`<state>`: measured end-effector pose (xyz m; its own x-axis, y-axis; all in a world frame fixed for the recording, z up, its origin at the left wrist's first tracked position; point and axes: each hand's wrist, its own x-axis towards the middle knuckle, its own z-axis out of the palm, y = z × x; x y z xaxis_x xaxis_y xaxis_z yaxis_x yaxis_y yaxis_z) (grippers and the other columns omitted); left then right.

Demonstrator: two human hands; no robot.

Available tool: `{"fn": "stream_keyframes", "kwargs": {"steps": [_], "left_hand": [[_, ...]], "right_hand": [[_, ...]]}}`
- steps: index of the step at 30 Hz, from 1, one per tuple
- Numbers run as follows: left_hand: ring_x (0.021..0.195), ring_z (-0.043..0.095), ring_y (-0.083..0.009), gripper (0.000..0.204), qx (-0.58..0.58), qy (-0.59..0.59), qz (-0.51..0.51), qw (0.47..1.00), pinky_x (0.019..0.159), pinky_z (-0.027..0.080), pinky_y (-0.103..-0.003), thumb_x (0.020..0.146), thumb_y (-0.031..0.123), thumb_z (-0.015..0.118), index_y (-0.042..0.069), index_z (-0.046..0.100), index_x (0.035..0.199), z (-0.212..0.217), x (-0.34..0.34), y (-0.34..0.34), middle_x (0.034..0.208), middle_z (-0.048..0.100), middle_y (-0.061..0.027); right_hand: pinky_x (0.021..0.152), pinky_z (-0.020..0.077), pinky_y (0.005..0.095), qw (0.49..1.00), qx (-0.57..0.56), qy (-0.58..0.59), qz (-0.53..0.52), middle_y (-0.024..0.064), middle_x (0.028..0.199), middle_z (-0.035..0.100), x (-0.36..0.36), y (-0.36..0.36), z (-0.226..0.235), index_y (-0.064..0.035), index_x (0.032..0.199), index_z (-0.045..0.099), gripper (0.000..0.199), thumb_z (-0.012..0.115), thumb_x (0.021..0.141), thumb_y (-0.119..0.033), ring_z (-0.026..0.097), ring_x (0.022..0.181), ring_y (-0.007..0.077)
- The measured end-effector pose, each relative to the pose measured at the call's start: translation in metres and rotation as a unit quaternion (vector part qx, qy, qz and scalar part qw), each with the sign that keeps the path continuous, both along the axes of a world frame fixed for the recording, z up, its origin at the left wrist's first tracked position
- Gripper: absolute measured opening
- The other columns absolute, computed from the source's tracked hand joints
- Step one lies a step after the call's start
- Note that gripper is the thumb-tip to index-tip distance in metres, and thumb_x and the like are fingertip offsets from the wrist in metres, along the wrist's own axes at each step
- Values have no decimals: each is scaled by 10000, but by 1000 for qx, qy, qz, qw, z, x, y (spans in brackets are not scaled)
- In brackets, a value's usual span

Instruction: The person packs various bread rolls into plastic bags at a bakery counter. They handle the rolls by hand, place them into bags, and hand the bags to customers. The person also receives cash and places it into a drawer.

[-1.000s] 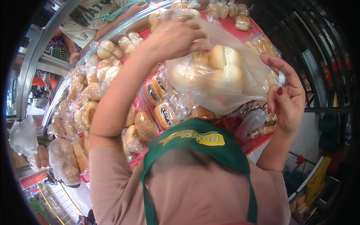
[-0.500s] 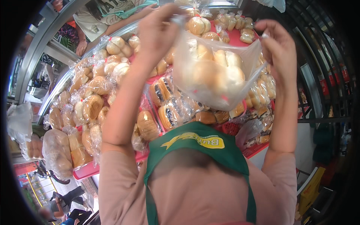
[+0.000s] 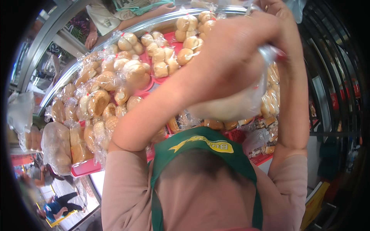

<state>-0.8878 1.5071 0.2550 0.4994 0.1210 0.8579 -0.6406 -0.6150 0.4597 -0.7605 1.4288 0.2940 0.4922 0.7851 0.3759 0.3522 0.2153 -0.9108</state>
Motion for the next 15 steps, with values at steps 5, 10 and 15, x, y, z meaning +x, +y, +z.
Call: {"fn": "stream_keyframes", "kwargs": {"steps": [5,10,15], "left_hand": [[782,620,-389,207,7,-1,-51,999,658,495,-435,685,-60,600,50,592,861,2,-17,-18,772,614,-187],[783,643,-353,156,173,227,31,958,653,508,-437,734,2,613,62,576,872,-23,-52,1,784,630,-153],[761,628,-278,157,121,134,60,982,652,506,-376,712,1,648,98,637,836,-33,-66,27,812,604,-79]], "right_hand": [[591,433,225,986,104,-116,63,33,837,609,-27,10,11,-28,997,620,343,506,686,61,576,686,102],[748,465,226,934,11,-350,-72,29,930,615,-30,1,-36,20,979,617,267,544,739,110,595,858,107],[611,487,302,960,42,-240,-136,52,804,666,-56,-6,-92,-28,983,660,124,586,895,-76,624,707,146]]}}
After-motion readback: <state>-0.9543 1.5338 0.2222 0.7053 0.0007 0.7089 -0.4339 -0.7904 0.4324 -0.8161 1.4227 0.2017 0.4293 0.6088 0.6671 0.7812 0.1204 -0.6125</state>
